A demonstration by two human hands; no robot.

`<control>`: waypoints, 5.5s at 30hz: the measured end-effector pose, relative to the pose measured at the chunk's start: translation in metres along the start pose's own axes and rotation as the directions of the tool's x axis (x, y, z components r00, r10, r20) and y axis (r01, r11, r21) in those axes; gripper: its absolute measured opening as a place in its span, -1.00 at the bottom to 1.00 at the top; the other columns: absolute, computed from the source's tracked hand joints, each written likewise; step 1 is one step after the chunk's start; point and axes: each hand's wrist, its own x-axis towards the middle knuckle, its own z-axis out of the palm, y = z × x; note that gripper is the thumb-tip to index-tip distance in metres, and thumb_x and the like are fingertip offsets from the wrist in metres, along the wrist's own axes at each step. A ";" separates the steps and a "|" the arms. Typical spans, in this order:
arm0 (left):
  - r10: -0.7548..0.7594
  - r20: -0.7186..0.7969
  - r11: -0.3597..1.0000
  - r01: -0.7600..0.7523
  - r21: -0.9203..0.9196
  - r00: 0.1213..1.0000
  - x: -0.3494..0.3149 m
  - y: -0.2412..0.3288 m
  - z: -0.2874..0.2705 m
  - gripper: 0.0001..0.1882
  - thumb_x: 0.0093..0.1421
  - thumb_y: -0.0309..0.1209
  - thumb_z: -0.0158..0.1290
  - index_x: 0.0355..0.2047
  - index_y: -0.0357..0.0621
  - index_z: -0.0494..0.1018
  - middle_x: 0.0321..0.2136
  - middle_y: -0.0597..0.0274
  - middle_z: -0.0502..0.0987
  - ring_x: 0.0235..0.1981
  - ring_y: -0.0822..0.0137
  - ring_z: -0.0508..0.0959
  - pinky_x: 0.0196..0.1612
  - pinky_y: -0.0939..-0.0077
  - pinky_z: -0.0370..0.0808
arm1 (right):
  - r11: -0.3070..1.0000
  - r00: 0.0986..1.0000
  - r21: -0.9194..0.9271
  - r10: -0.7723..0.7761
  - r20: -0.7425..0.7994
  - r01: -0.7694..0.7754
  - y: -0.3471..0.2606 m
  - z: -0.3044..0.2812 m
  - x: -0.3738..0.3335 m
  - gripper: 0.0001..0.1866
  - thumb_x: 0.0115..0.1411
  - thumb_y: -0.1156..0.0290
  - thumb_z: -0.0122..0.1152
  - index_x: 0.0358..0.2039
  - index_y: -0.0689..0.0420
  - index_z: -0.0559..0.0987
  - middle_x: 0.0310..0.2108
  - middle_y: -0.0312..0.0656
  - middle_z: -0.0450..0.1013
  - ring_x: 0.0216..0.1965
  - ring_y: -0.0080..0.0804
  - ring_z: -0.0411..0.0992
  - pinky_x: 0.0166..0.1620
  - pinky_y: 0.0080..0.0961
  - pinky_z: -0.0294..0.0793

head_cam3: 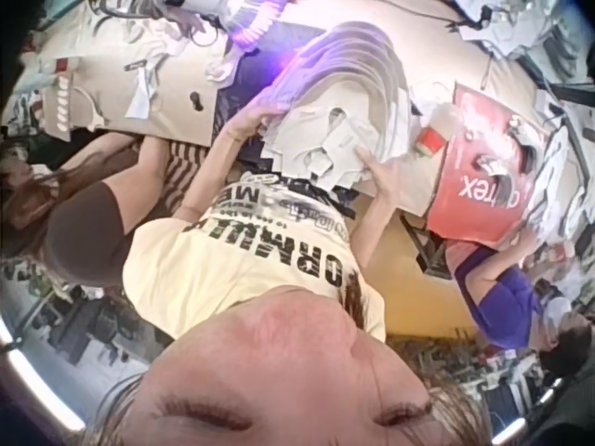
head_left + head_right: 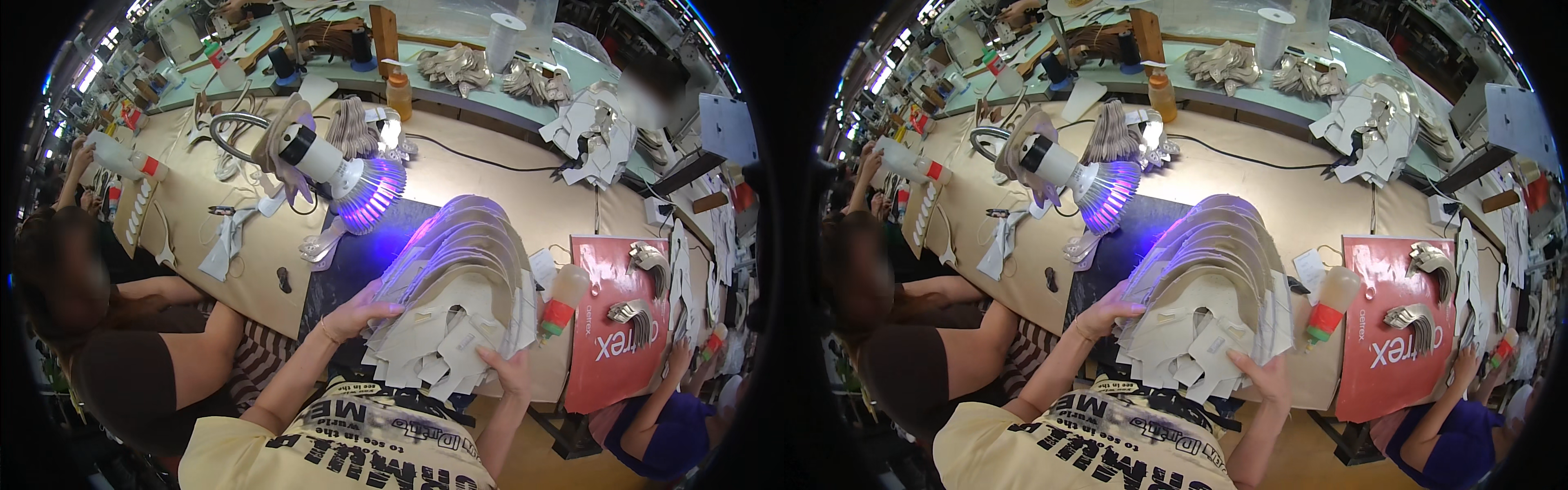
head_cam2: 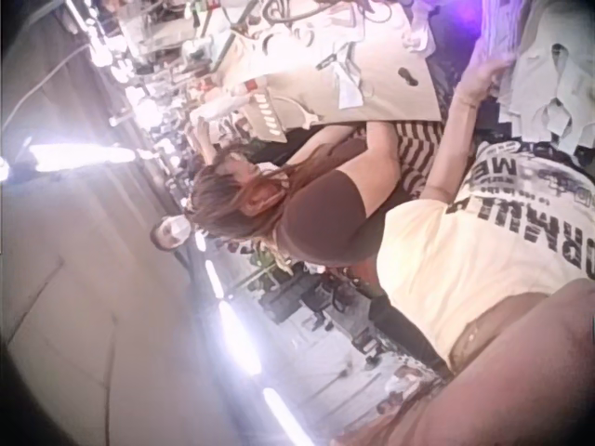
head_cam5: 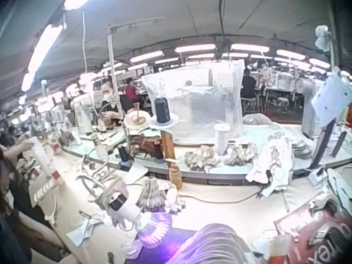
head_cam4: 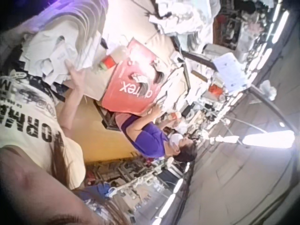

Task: The person inspects small metallic fabric pieces by holding them up to a UV light, turning them over, and comparing them. They then place the pieces on a nearby table and handle a stack of white fabric pieces, sorting and stacking them.

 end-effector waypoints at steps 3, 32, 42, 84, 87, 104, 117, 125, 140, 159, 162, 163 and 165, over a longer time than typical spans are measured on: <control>0.001 0.040 0.976 -0.010 0.215 0.999 0.006 0.001 -0.013 -0.20 0.12 -0.22 0.12 0.26 -0.29 0.03 0.11 0.17 0.29 0.10 0.39 0.26 0.18 0.50 0.17 | 0.964 0.996 -0.264 0.020 0.090 0.005 -0.011 -0.002 0.001 -0.18 -0.10 0.57 0.39 0.17 0.32 0.18 0.03 -0.08 0.33 0.02 -0.36 0.35 0.05 -0.38 0.39; 0.171 -0.171 0.954 -0.119 0.276 0.970 0.035 -0.010 -0.014 -0.59 0.20 -0.29 0.02 -0.05 -0.35 0.36 -0.22 0.28 0.45 -0.21 0.53 0.34 -0.08 0.59 0.31 | 0.799 0.990 -0.584 -0.107 0.096 0.143 -0.079 0.050 0.104 0.33 -0.36 0.16 0.62 0.32 0.19 -0.08 0.05 0.07 0.35 0.05 -0.22 0.37 0.12 -0.37 0.33; 0.246 -0.230 0.931 -0.163 0.326 0.942 0.038 -0.030 -0.020 -0.59 0.21 -0.25 -0.01 -0.09 -0.36 0.37 -0.26 0.26 0.46 -0.21 0.50 0.37 -0.08 0.57 0.31 | 0.877 0.994 -0.468 -0.101 0.045 0.110 -0.074 0.054 0.103 0.14 -0.33 0.20 0.61 0.23 0.22 0.14 0.03 -0.01 0.37 0.03 -0.29 0.38 0.08 -0.39 0.37; 0.222 -0.004 0.700 -0.156 0.697 0.975 0.028 0.013 -0.001 0.29 -0.28 0.03 0.40 0.28 -0.28 -0.16 0.14 -0.15 0.24 0.15 0.07 0.31 0.23 0.27 0.19 | 0.934 0.990 -0.339 -0.082 0.111 0.115 -0.071 0.021 0.093 0.29 -0.23 0.13 0.55 0.34 0.14 -0.17 0.14 0.05 0.25 0.14 -0.24 0.27 0.17 -0.35 0.25; 0.119 -0.136 0.730 0.006 0.683 0.984 0.029 0.014 0.007 0.26 -0.26 0.01 0.40 0.27 -0.28 -0.13 0.13 -0.14 0.25 0.14 0.09 0.33 0.21 0.26 0.22 | 0.919 0.983 -0.376 -0.055 0.173 0.118 -0.077 0.025 0.085 0.23 -0.16 0.22 0.51 0.35 0.13 -0.18 0.14 0.02 0.24 0.13 -0.25 0.27 0.16 -0.38 0.26; 0.459 -0.097 0.369 -0.090 0.925 0.883 0.035 0.006 0.010 0.13 -0.12 0.04 0.28 0.27 -0.30 -0.07 0.15 -0.19 0.20 0.21 0.00 0.20 0.28 0.13 0.03 | 0.570 0.971 -0.791 -0.206 0.124 0.222 -0.155 0.028 0.149 -0.18 -0.07 0.28 0.42 0.20 0.13 0.27 0.15 -0.03 0.30 0.18 -0.29 0.26 0.13 -0.33 0.25; 0.343 -0.171 0.539 -0.045 0.841 0.924 0.038 -0.042 -0.007 -0.20 -0.08 0.22 0.16 0.08 0.02 0.36 0.04 0.13 0.38 0.15 0.10 0.28 0.23 0.03 0.07 | 0.475 0.773 -0.642 -0.146 0.617 0.602 -0.156 0.202 0.332 -0.54 0.08 0.16 0.27 -0.16 0.29 0.53 -0.39 -0.05 0.53 -0.34 -0.30 0.52 -0.21 -0.43 0.49; 0.200 -0.154 0.790 -0.066 0.609 0.968 0.044 -0.067 -0.009 -0.21 -0.07 0.18 0.17 0.07 -0.01 0.35 0.06 0.24 0.40 0.10 0.23 0.36 0.22 0.26 0.18 | 0.314 0.852 -0.796 -0.097 0.515 0.517 -0.113 0.288 0.357 -0.07 -0.06 -0.21 0.24 -0.04 0.51 0.39 -0.36 0.22 0.50 -0.21 -0.03 0.51 -0.11 -0.27 0.46; 0.042 -0.204 0.959 0.017 0.282 0.978 0.041 -0.076 -0.006 -0.34 -0.07 0.13 0.18 -0.07 -0.04 0.47 -0.12 0.21 0.55 -0.07 0.26 0.52 0.04 0.35 0.42 | 0.782 0.656 -0.466 0.099 0.748 0.413 -0.114 0.254 0.341 -0.62 0.11 0.31 0.26 -0.10 0.24 0.49 -0.25 -0.15 0.50 -0.21 -0.45 0.45 -0.12 -0.47 0.41; 0.458 -0.270 0.604 -0.073 0.794 0.847 0.028 -0.063 -0.029 -0.41 -0.06 -0.20 0.27 -0.07 -0.27 0.40 -0.12 0.00 0.48 -0.02 0.07 0.44 0.05 0.17 0.33 | 0.929 0.835 -0.337 0.058 0.546 0.155 -0.167 0.113 0.268 -0.51 0.14 0.39 0.25 0.06 0.27 0.36 -0.12 -0.25 0.43 -0.14 -0.54 0.41 -0.04 -0.54 0.41; 0.515 -0.405 0.770 -0.201 0.605 0.755 0.028 -0.040 -0.024 -0.40 -0.06 -0.20 0.27 -0.05 -0.25 0.39 -0.11 0.03 0.48 -0.02 0.13 0.46 0.07 0.20 0.33 | 0.950 0.829 -0.235 -0.042 0.558 0.207 -0.177 0.090 0.253 -0.46 0.17 0.38 0.20 0.13 0.26 0.31 -0.11 -0.26 0.42 -0.09 -0.54 0.37 -0.01 -0.53 0.38; 0.420 -0.499 0.882 -0.213 0.419 0.758 0.032 -0.032 -0.019 -0.39 -0.06 -0.18 0.27 -0.05 -0.24 0.39 -0.11 0.04 0.48 -0.02 0.15 0.46 0.08 0.22 0.33 | 0.948 0.823 -0.244 -0.031 0.568 0.205 -0.180 0.085 0.247 -0.44 0.17 0.38 0.20 0.16 0.25 0.29 -0.12 -0.27 0.42 -0.09 -0.55 0.37 -0.01 -0.53 0.38; 0.528 -0.252 0.609 -0.155 0.778 0.811 0.043 -0.009 -0.027 -0.39 -0.02 -0.24 0.25 0.01 -0.23 0.35 -0.13 0.09 0.50 -0.06 0.18 0.50 0.07 0.30 0.37 | 0.945 0.802 -0.256 -0.012 0.597 0.205 -0.183 0.077 0.239 -0.41 0.18 0.38 0.19 0.20 0.23 0.26 -0.12 -0.29 0.42 -0.09 -0.56 0.36 -0.01 -0.53 0.36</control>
